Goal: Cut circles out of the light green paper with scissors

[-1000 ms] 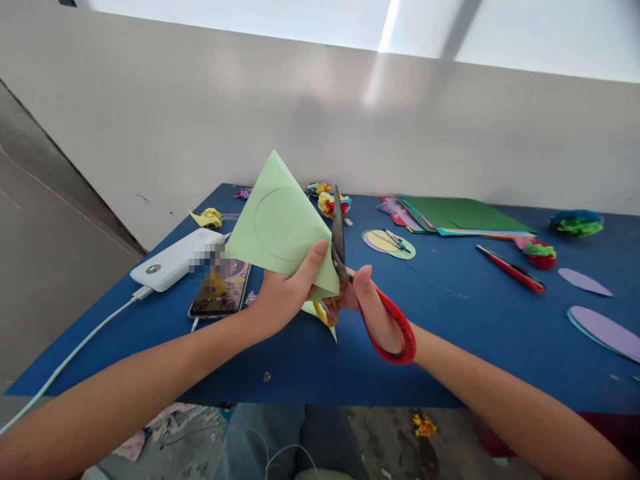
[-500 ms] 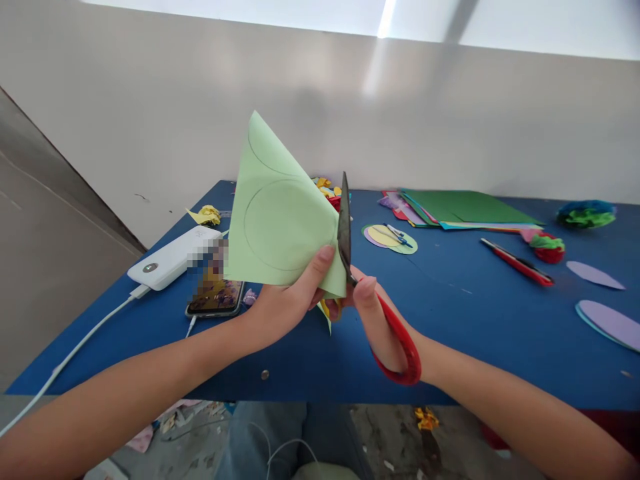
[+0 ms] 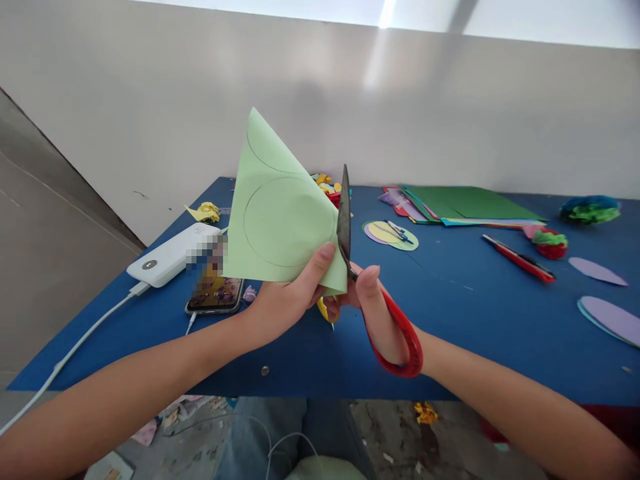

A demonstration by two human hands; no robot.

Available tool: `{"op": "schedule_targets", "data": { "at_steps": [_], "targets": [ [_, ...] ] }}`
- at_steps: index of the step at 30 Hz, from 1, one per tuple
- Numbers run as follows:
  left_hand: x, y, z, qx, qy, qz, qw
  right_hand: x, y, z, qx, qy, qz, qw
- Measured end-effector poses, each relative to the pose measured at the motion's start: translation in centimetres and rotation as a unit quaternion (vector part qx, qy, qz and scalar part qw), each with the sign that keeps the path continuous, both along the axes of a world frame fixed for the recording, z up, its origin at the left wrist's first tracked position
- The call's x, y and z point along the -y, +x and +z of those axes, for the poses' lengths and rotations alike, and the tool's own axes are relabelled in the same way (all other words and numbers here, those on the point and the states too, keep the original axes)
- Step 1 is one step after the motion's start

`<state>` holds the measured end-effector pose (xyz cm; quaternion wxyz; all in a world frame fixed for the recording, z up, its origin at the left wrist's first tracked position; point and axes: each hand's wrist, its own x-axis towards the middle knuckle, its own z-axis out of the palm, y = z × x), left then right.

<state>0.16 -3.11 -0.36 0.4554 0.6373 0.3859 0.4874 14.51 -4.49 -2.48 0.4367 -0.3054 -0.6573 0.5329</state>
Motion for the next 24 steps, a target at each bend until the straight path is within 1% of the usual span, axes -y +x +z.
{"op": "schedule_targets", "data": {
  "at_steps": [4,8,10,15,18,21,22,24],
  "targets": [
    [-0.2,0.0,-0.2,0.012,0.006,-0.022,1.0,-0.1,-0.1,-0.2,-0.012,-0.011,0.002,1.0],
    [-0.2,-0.1,-0.3,0.012,0.004,-0.025,1.0,-0.2,-0.2,-0.4,-0.017,-0.01,0.001,1.0],
    [-0.2,-0.2,-0.2,0.006,0.004,-0.026,1.0,-0.3,-0.2,-0.5,-0.016,-0.009,-0.004,1.0],
    [0.0,0.0,0.3,0.008,-0.007,-0.04,0.999,-0.6,-0.3,-0.7,-0.029,-0.043,-0.005,0.999],
    [-0.1,0.0,-0.1,0.012,-0.012,-0.029,0.999,-0.8,-0.4,-0.9,-0.033,-0.037,-0.004,0.999],
    [-0.5,-0.1,-0.9,0.029,-0.017,-0.014,0.999,-0.9,-0.4,-1.0,-0.028,-0.023,-0.001,0.999],
    [-0.8,-0.1,-1.2,0.053,-0.022,-0.004,0.998,-1.0,-0.4,-1.1,-0.022,-0.019,-0.003,1.0],
    [-1.2,-0.2,-1.6,0.132,-0.035,0.043,0.99,-1.1,-0.4,-1.2,-0.008,-0.019,-0.011,1.0]
  ]
}}
